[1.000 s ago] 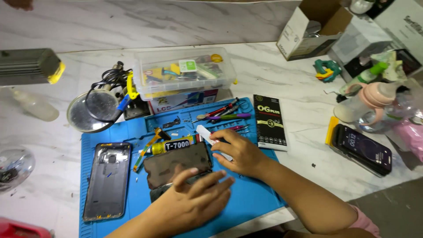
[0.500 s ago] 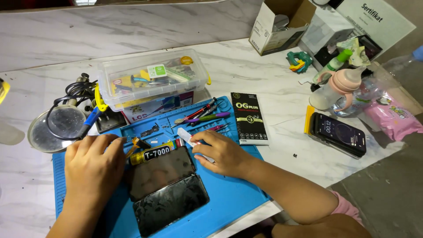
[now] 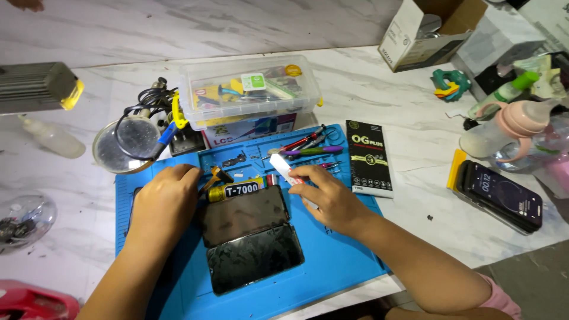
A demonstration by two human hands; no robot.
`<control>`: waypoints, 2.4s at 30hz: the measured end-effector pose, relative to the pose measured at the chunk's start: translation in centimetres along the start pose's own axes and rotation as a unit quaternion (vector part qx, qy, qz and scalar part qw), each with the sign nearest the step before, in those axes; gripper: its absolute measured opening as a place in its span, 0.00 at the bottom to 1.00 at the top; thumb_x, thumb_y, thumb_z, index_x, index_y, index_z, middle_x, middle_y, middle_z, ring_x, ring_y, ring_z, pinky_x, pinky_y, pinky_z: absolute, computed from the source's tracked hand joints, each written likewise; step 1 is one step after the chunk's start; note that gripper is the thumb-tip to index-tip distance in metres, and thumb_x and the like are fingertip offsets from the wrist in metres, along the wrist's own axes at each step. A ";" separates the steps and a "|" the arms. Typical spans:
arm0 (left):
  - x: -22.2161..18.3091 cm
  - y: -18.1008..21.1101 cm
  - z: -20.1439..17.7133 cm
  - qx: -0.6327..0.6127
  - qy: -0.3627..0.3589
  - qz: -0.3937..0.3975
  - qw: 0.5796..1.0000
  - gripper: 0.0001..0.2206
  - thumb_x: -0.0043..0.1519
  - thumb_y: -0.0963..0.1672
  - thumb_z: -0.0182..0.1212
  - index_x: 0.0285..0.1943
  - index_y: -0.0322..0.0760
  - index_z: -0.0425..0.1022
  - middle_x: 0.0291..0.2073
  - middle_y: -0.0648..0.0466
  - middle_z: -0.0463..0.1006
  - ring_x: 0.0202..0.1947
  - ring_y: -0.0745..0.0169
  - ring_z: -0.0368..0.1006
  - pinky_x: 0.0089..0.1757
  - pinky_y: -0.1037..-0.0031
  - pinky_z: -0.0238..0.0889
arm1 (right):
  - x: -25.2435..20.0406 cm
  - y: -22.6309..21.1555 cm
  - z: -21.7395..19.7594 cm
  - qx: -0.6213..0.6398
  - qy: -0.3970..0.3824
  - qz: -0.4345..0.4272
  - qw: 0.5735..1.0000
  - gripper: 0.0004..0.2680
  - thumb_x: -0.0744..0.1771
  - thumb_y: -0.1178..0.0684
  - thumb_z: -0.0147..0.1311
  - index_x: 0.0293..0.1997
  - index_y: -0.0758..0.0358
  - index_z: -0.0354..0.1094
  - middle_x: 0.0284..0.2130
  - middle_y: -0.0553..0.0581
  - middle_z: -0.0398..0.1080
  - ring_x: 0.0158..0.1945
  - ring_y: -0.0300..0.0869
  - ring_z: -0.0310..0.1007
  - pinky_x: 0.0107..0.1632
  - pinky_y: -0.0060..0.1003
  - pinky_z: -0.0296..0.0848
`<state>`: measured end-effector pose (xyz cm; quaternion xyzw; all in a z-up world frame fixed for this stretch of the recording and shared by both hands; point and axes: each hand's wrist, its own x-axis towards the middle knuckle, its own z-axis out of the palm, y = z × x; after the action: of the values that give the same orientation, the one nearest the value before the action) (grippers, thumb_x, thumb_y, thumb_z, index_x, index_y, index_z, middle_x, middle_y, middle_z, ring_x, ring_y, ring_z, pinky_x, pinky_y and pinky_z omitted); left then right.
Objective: Cleaning a mobile phone frame and preparing it for a new screen installation
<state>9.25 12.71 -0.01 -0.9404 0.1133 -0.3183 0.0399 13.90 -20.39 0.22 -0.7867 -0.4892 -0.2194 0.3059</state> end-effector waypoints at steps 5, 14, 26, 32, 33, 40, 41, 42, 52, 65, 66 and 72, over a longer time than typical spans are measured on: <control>0.3 -0.1 -1.1 -0.001 -0.035 -0.014 0.999 0.03 0.61 0.42 0.59 0.38 0.48 0.77 0.30 0.61 0.78 0.33 0.61 0.79 0.32 0.78 0.71 | 0.2 0.0 -0.3 -0.011 -0.009 0.011 1.000 0.09 0.64 0.68 0.58 0.44 0.60 0.73 0.49 0.60 0.70 0.52 0.56 0.75 0.54 0.47 0.78; 0.8 0.3 -1.1 -0.080 -0.078 -0.071 0.991 0.05 0.58 0.47 0.64 0.38 0.48 0.74 0.23 0.56 0.75 0.29 0.51 0.78 0.29 0.64 0.73 | 0.4 -0.4 -0.7 -0.019 -0.014 0.009 1.000 0.07 0.65 0.66 0.58 0.43 0.61 0.73 0.48 0.59 0.71 0.52 0.53 0.76 0.54 0.43 0.78; 0.3 0.1 0.9 -0.164 -0.083 -0.059 0.981 0.08 0.57 0.46 0.66 0.44 0.47 0.76 0.31 0.53 0.80 0.35 0.48 0.80 0.33 0.64 0.74 | 0.8 -0.7 -1.0 -0.025 -0.025 0.012 0.999 0.05 0.65 0.65 0.60 0.41 0.61 0.74 0.46 0.58 0.72 0.52 0.52 0.77 0.53 0.43 0.79; 1.0 0.9 -0.1 -0.178 -0.040 -0.012 0.983 0.04 0.60 0.44 0.62 0.42 0.46 0.75 0.30 0.55 0.77 0.35 0.53 0.78 0.33 0.69 0.73 | 0.7 -0.5 -0.8 -0.031 -0.020 0.003 0.999 0.05 0.65 0.64 0.60 0.41 0.60 0.74 0.47 0.57 0.72 0.51 0.51 0.77 0.53 0.42 0.79; 0.9 0.9 -0.1 -0.177 -0.040 -0.012 0.983 0.04 0.60 0.44 0.62 0.42 0.46 0.75 0.30 0.55 0.77 0.35 0.53 0.78 0.33 0.69 0.73 | 0.8 -0.6 -0.9 -0.031 -0.020 0.003 0.999 0.05 0.65 0.64 0.60 0.41 0.60 0.74 0.47 0.57 0.72 0.51 0.51 0.77 0.53 0.42 0.79; 1.7 1.4 -0.1 -0.186 0.095 0.086 0.974 0.03 0.62 0.45 0.62 0.35 0.47 0.75 0.33 0.58 0.75 0.38 0.57 0.75 0.35 0.72 0.70 | 0.9 -0.9 -1.0 -0.037 -0.027 0.011 0.999 0.05 0.65 0.64 0.59 0.40 0.60 0.74 0.46 0.57 0.72 0.50 0.50 0.77 0.52 0.42 0.79; 1.9 1.6 -0.6 -0.188 0.131 0.107 0.968 0.06 0.65 0.45 0.61 0.34 0.47 0.75 0.34 0.58 0.75 0.39 0.57 0.74 0.37 0.73 0.70 | 0.8 -0.9 -0.9 -0.036 -0.025 0.012 0.999 0.05 0.65 0.64 0.59 0.40 0.60 0.74 0.46 0.56 0.72 0.50 0.50 0.77 0.52 0.42 0.79; 2.1 2.1 -1.5 -0.186 0.131 0.107 0.968 0.06 0.65 0.45 0.61 0.34 0.47 0.75 0.34 0.58 0.75 0.39 0.57 0.74 0.37 0.73 0.70 | 0.9 -1.0 -1.0 -0.035 -0.024 0.011 0.999 0.05 0.65 0.64 0.59 0.40 0.60 0.74 0.46 0.56 0.72 0.50 0.50 0.77 0.52 0.42 0.79; 3.0 4.0 -4.0 -0.265 0.262 0.207 0.904 0.06 0.64 0.41 0.65 0.32 0.43 0.79 0.34 0.54 0.78 0.33 0.55 0.74 0.35 0.70 0.71 | 0.7 -1.0 -0.8 -0.003 0.003 0.000 1.000 0.05 0.64 0.64 0.60 0.40 0.60 0.76 0.44 0.58 0.74 0.47 0.53 0.77 0.51 0.46 0.80; 1.6 5.7 -2.3 -0.229 0.158 0.283 0.918 0.13 0.64 0.40 0.61 0.25 0.41 0.68 0.24 0.56 0.64 0.25 0.57 0.65 0.29 0.70 0.63 | 0.4 -1.1 -1.1 0.295 0.117 0.180 0.931 0.06 0.69 0.59 0.52 0.35 0.71 0.67 0.33 0.67 0.76 0.27 0.46 0.81 0.32 0.39 0.82; 1.5 5.7 -2.3 -0.230 0.158 0.284 0.917 0.13 0.64 0.40 0.61 0.25 0.41 0.68 0.24 0.56 0.64 0.25 0.57 0.65 0.29 0.70 0.63 | 0.3 -1.0 -0.9 0.294 0.117 0.182 0.931 0.06 0.69 0.59 0.52 0.35 0.71 0.67 0.33 0.67 0.76 0.27 0.46 0.81 0.32 0.39 0.82; 1.2 5.5 -1.9 -0.212 0.126 0.301 0.921 0.13 0.65 0.40 0.57 0.25 0.44 0.66 0.25 0.56 0.63 0.26 0.57 0.64 0.29 0.70 0.61 | 0.7 -1.2 -0.6 0.359 0.064 0.293 0.884 0.05 0.68 0.58 0.53 0.39 0.70 0.71 0.22 0.61 0.77 0.22 0.38 0.79 0.28 0.29 0.75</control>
<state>8.01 7.02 1.43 -0.8010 0.4594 -0.3754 -0.0807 13.06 -19.98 1.45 -0.7150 -0.2616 0.0211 0.6480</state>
